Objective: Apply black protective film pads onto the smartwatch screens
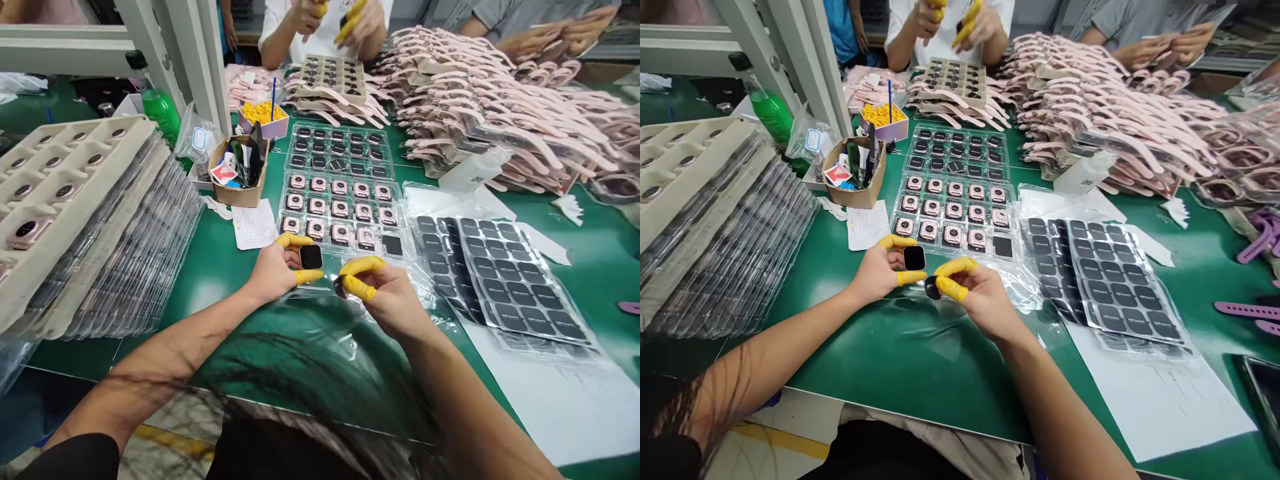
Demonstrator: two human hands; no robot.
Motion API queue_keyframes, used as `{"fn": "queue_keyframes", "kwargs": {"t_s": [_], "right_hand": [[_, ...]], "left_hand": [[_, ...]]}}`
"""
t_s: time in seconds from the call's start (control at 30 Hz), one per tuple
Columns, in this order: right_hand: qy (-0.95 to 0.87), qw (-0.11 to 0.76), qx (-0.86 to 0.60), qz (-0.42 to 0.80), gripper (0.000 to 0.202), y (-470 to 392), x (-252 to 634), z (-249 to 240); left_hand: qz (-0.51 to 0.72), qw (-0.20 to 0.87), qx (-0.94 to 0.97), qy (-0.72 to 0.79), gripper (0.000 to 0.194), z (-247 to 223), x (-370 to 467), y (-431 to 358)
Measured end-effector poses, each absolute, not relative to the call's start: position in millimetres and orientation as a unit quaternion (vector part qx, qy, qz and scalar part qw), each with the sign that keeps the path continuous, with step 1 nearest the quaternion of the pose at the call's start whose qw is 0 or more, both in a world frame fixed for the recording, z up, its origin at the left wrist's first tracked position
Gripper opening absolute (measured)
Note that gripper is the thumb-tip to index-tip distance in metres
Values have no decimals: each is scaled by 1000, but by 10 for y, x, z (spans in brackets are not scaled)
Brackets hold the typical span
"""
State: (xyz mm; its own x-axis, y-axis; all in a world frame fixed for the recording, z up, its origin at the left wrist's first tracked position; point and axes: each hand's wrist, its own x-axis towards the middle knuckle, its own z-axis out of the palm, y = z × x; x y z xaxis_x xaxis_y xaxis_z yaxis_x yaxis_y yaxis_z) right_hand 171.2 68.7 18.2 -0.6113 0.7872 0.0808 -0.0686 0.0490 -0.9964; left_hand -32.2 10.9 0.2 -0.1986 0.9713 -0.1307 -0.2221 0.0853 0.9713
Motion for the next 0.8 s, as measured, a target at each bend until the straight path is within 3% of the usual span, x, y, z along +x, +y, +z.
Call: {"fn": "queue_keyframes", "kwargs": {"t_s": [0.1,0.2,0.3,0.43,0.6,0.8], "right_hand": [[-596,303,-343,660,32,774,1785,243],[-652,158,-284,685,30,776,1855,339],[-746,40,-203,633,17,693,1847,407],[-806,48,-154,570,8,596,1744,359],[-724,174,-157,649,21,660,1743,294],[-805,50,-93,584,8,701,1798,344]], "left_hand": [[528,545,373,533,68,-4,-254,75],[543,547,331,544,73,3,-287,111],[585,539,310,520,79,14,-414,192],[594,510,339,522,81,4,-571,267],[570,500,361,543,73,40,-499,209],[590,490,331,550,71,39,-422,175]]}}
